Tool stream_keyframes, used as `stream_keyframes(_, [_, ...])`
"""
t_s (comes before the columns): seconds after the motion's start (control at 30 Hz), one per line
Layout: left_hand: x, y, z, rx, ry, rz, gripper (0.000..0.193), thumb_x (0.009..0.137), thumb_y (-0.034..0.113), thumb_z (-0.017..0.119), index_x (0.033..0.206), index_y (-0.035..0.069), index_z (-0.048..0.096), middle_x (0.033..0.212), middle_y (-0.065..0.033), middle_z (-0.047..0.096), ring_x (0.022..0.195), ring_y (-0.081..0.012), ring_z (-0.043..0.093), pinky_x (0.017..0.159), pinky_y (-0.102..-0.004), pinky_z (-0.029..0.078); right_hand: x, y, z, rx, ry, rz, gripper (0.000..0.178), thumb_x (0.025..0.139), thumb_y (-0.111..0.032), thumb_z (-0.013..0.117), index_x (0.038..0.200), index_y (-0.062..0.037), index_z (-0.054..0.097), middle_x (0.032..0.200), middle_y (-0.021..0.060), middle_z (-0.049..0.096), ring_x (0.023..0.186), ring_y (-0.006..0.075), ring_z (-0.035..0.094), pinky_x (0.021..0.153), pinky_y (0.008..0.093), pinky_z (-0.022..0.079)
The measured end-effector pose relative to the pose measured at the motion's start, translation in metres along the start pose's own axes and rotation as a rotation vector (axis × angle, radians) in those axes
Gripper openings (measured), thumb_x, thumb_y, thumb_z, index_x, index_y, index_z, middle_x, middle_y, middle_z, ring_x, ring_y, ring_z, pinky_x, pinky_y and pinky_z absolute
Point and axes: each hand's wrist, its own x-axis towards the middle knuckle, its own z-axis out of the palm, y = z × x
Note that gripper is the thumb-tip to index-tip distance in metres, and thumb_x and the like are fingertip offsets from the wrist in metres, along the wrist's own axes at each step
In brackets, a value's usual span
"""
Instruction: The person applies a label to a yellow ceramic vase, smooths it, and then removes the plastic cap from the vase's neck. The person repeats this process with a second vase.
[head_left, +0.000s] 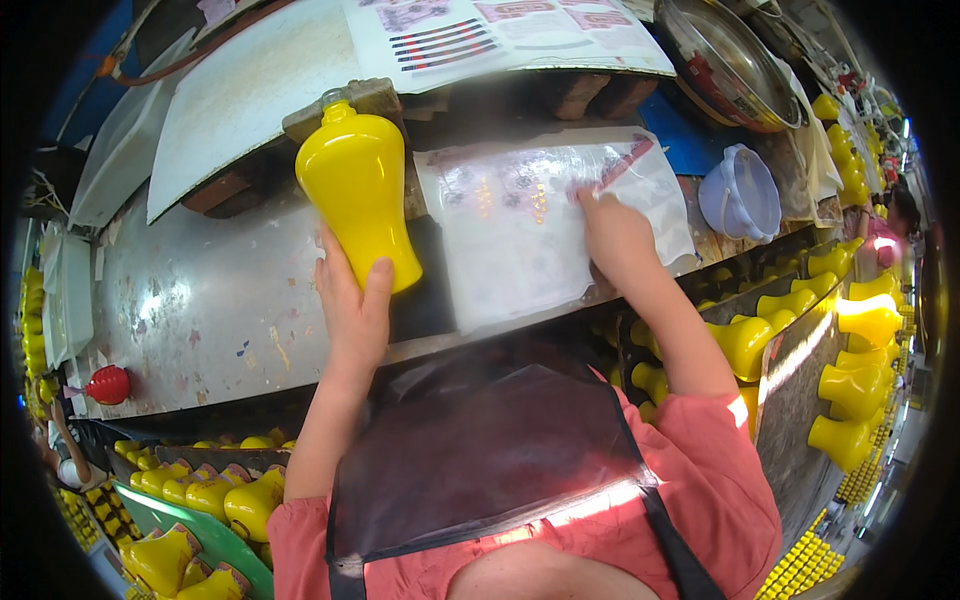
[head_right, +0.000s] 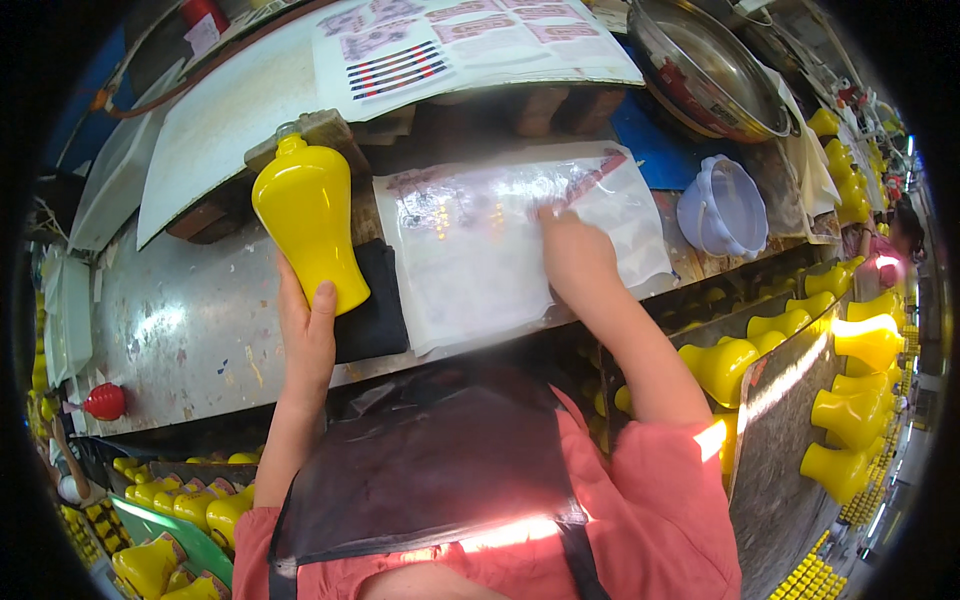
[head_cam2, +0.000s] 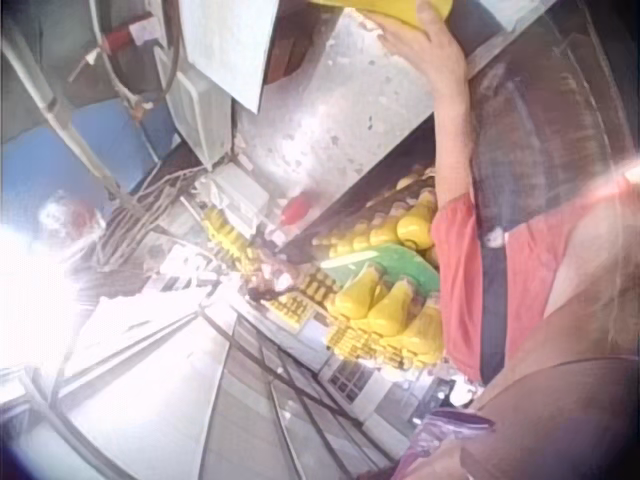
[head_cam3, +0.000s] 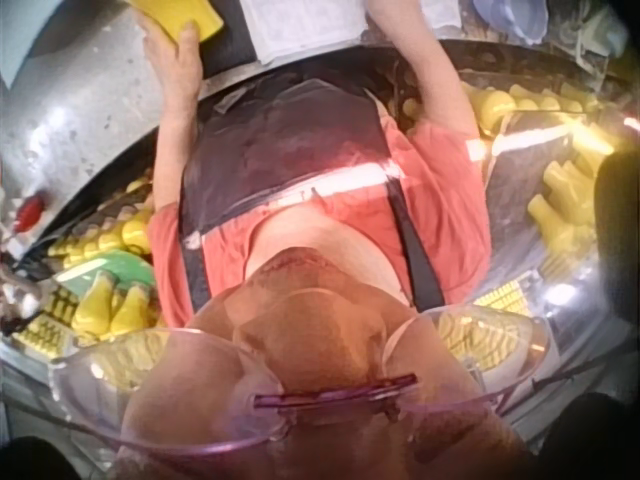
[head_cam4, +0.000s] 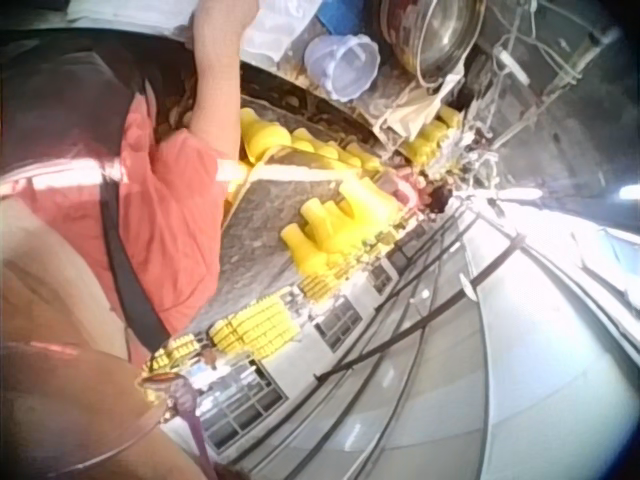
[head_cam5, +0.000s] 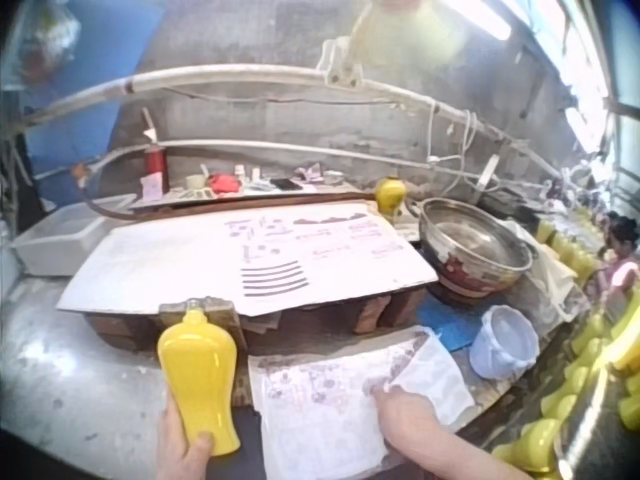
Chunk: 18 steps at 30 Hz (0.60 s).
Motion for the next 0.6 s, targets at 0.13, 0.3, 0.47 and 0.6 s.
stream_keyframes(0.13, [0.002,0.007,0.003,-0.255,-0.027,-0.091,0.064,0.098,0.026,0.061,0.152,-0.002,0.041,0.131,-0.0218,0.062,0.117,-0.0343,0.059,0.105,-0.0438,0.044,-0.072,-0.013,-0.005,-0.016,-0.117,-0.062,0.042,0.094,-0.012,0.055,0.135,-0.0098,0.059,0.1,0.0202,0.065,0.077,0.0403,0.071,0.066,0.0479,0.058])
stream_keyframes(0.3, [0.002,0.01,0.006,-0.365,-0.003,-0.117,0.057,0.096,0.02,0.063,0.147,-0.002,0.047,0.124,-0.0193,0.065,0.11,-0.0282,0.064,0.097,-0.0402,0.05,-0.098,-0.025,0.014,0.129,0.171,-0.188,0.05,0.095,-0.032,0.069,0.14,-0.0105,0.06,0.099,0.0151,0.065,0.074,0.0346,0.069,0.064,0.0437,0.057])
stream_keyframes(0.47, [-0.009,0.001,0.003,-0.077,0.058,-0.029,0.067,0.097,0.023,0.061,0.153,-0.004,0.038,0.133,-0.0255,0.059,0.121,-0.0394,0.056,0.106,-0.0482,0.042,-0.115,-0.023,0.031,0.046,0.079,-0.351,0.063,0.088,-0.037,0.078,0.142,-0.0088,0.061,0.094,0.0109,0.064,0.069,0.0295,0.067,0.061,0.0404,0.055])
stream_keyframes(0.6, [-0.02,0.003,-0.004,0.127,0.099,0.14,0.071,0.096,0.027,0.062,0.153,-0.007,0.036,0.142,-0.0307,0.051,0.133,-0.0465,0.045,0.115,-0.0544,0.032,-0.115,-0.016,0.043,0.118,0.428,-0.531,0.04,0.081,-0.02,0.082,0.12,-0.01,0.076,0.087,0.0085,0.068,0.064,0.0257,0.066,0.058,0.036,0.054])
